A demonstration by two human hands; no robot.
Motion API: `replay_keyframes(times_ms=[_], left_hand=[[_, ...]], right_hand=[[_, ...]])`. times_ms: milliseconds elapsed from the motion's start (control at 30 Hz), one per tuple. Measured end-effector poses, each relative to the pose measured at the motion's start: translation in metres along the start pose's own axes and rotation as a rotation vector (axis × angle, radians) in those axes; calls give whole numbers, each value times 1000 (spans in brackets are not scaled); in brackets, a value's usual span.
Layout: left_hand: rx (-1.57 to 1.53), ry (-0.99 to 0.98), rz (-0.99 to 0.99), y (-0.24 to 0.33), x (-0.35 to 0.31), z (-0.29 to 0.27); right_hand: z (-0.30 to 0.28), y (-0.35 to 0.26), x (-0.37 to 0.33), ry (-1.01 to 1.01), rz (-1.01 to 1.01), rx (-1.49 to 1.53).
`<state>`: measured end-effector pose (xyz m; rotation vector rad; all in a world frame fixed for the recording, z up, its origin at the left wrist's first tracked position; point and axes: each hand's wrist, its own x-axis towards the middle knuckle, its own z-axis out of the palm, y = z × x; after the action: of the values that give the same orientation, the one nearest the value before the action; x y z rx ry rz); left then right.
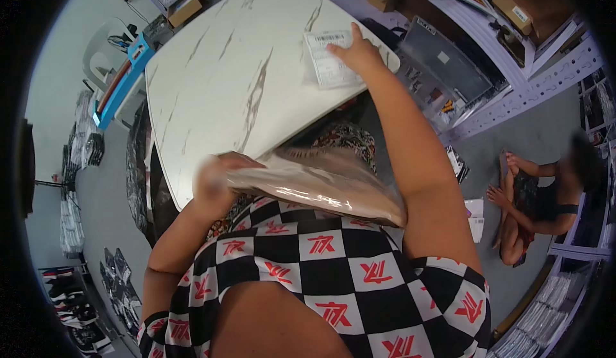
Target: The person packs folded t-shirts into clear plastic bags, adds stickers and shipping labels, and seals the packages. They handle multiple shirts one by one, placing them into bags, affixing labels, and stacking the finished packages on the floor.
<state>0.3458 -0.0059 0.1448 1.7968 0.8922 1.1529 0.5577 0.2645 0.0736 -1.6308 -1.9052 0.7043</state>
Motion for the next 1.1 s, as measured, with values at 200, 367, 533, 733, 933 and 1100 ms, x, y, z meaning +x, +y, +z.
replay_keyframes(times_ms=[200,367,533,733,933,1100], left_hand=[[-393,777,-122,-8,34,-55],[-603,767,-408,-103,37,-115],[-635,789,-533,-125,29,-102],[-612,780,-397,-119,41,-73],[-373,349,-87,-54,68,-31],[-186,46,-158,-34,112,15]], right_hand=[[20,-3,44,-84,-33,-336],[33,1,47,-24,-143,165],[-9,9,39,63,8,1234],[-25,10,-55,-337,173,922],[-18,5,-112,-474,83,1084],[-130,71,-169,-85,63,623]])
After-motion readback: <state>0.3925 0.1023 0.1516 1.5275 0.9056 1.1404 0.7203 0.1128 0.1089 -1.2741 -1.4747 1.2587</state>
